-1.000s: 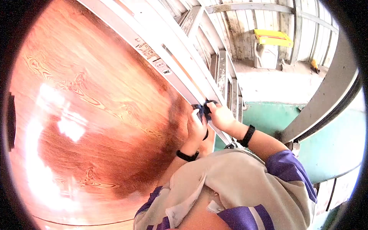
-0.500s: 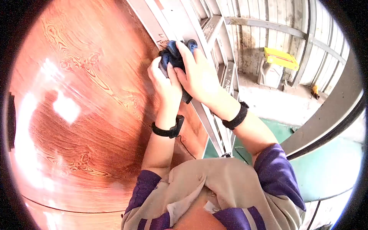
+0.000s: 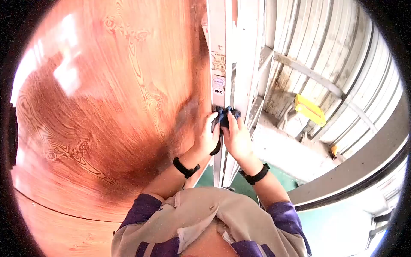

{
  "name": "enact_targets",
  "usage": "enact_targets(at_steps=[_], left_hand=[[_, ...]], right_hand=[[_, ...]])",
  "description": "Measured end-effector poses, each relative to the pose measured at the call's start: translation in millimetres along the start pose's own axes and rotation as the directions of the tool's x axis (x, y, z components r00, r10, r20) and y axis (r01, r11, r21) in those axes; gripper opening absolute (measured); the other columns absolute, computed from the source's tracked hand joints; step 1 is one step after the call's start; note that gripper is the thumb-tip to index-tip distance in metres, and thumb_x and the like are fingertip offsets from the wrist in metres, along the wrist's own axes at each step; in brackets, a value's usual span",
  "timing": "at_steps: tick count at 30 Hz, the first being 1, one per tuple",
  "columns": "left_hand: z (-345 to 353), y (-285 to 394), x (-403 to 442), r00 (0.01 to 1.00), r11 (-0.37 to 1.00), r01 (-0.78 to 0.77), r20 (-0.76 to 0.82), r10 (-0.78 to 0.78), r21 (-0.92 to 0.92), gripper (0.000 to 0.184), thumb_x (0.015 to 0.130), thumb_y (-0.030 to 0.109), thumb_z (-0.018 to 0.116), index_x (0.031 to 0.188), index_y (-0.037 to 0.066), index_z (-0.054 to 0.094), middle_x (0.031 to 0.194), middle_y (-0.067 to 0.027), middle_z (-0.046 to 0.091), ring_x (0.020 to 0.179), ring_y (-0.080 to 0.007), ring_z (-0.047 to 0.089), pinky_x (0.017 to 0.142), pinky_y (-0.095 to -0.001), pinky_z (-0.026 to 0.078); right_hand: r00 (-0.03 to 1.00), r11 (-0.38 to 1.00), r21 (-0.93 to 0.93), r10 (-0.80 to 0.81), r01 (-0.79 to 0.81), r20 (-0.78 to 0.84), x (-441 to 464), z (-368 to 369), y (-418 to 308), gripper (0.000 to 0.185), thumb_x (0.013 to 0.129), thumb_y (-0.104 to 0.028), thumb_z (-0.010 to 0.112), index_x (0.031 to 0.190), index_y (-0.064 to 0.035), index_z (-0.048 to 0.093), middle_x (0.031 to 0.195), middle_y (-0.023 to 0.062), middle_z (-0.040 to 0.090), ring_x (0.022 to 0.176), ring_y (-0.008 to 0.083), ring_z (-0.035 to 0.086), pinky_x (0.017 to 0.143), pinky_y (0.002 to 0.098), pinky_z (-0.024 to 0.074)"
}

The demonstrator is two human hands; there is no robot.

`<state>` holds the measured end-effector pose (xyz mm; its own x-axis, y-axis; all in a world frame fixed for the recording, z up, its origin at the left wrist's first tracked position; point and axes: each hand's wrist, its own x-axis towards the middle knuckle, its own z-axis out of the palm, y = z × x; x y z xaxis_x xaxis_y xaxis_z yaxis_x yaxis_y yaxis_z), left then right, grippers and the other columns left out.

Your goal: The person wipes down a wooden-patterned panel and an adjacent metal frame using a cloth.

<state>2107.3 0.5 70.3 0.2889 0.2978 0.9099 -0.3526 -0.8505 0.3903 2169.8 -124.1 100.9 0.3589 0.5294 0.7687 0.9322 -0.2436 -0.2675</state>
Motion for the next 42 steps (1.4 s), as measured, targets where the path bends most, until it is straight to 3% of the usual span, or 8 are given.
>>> enact_targets(at_steps=[3,8,14,18,21,26,35,42], left_hand=[[-9,19,78,0.994,1.000,-0.010,-0.110,0.008,-0.014,0.040,0.087,-0.001,0.061,0.126,0.001,0.053,0.110,-0.0222,0.057,0.099,-0.0391,0.059,0.087,-0.0419,0.050],[-22,46,215,0.979,0.995,-0.063,-0.189,0.077,0.082,0.030,0.089,0.007,0.060,0.119,0.003,0.058,0.107,-0.0222,0.059,0.097,-0.0428,0.061,0.082,-0.0471,0.052],[-39,64,319,0.963,0.973,-0.146,-0.201,0.181,0.180,0.024,0.088,0.014,0.063,0.109,0.006,0.066,0.097,-0.0211,0.064,0.090,-0.0415,0.064,0.080,-0.0472,0.052],[-43,53,279,0.980,0.986,-0.124,-0.144,0.139,0.110,0.020,0.084,0.013,0.066,0.102,0.005,0.068,0.091,-0.0204,0.066,0.089,-0.0400,0.064,0.079,-0.0469,0.052],[-44,54,220,1.000,0.980,0.021,-0.010,-0.019,0.199,0.020,0.085,0.012,0.065,0.103,0.004,0.067,0.091,-0.0199,0.065,0.086,-0.0388,0.064,0.076,-0.0457,0.052],[-33,44,164,1.000,0.969,0.025,-0.007,-0.024,0.246,0.033,0.089,0.013,0.063,0.121,0.002,0.062,0.098,-0.0201,0.062,0.089,-0.0387,0.064,0.076,-0.0454,0.054],[-40,63,275,0.985,0.998,0.033,-0.167,-0.042,-0.058,0.050,0.086,0.014,0.065,0.131,-0.003,0.051,0.118,-0.0277,0.059,0.113,-0.0425,0.057,0.100,-0.0454,0.045],[-44,74,286,0.975,0.992,-0.030,-0.223,0.002,-0.120,0.064,0.084,0.013,0.068,0.141,0.002,0.041,0.132,-0.0292,0.051,0.122,-0.0425,0.052,0.103,-0.0465,0.043]], right_hand=[[0.975,0.987,-0.041,-0.162,0.158,-0.151,69,-37,-28,0.051,0.085,-0.005,0.066,0.133,0.0004,0.050,0.105,0.0278,0.057,0.089,0.0463,0.059,0.079,0.0485,0.0513],[0.908,0.954,-0.200,-0.278,0.223,-0.315,186,-78,-53,0.052,0.084,-0.004,0.065,0.134,-0.0020,0.051,0.110,0.0303,0.057,0.095,0.0482,0.061,0.082,0.0494,0.0521],[0.844,0.928,-0.300,-0.335,0.219,-0.420,273,-112,-66,0.043,0.084,-0.015,0.070,0.125,-0.0033,0.060,0.103,0.0268,0.062,0.091,0.0438,0.065,0.081,0.0470,0.0537],[0.872,0.948,-0.225,-0.298,0.224,-0.388,236,-96,-57,0.039,0.083,-0.016,0.072,0.119,-0.0033,0.064,0.100,0.0256,0.065,0.089,0.0435,0.066,0.079,0.0467,0.0546],[0.932,0.968,-0.147,-0.238,0.204,-0.272,184,-78,-45,0.043,0.084,-0.014,0.071,0.125,-0.0045,0.061,0.105,0.0263,0.062,0.090,0.0440,0.065,0.078,0.0464,0.0543],[0.939,0.954,-0.196,-0.267,0.226,-0.217,149,-62,-32,0.043,0.084,-0.015,0.071,0.126,-0.0079,0.061,0.104,0.0240,0.061,0.085,0.0426,0.066,0.073,0.0459,0.0551],[0.879,0.895,-0.383,-0.359,0.229,-0.314,266,-119,-71,0.036,0.084,-0.021,0.072,0.117,-0.0119,0.062,0.093,0.0192,0.063,0.078,0.0400,0.066,0.068,0.0458,0.0548],[0.813,0.802,-0.562,-0.456,0.200,-0.362,352,-148,-89,0.031,0.086,-0.023,0.070,0.115,-0.0129,0.063,0.098,0.0187,0.063,0.088,0.0393,0.065,0.076,0.0460,0.0536]])
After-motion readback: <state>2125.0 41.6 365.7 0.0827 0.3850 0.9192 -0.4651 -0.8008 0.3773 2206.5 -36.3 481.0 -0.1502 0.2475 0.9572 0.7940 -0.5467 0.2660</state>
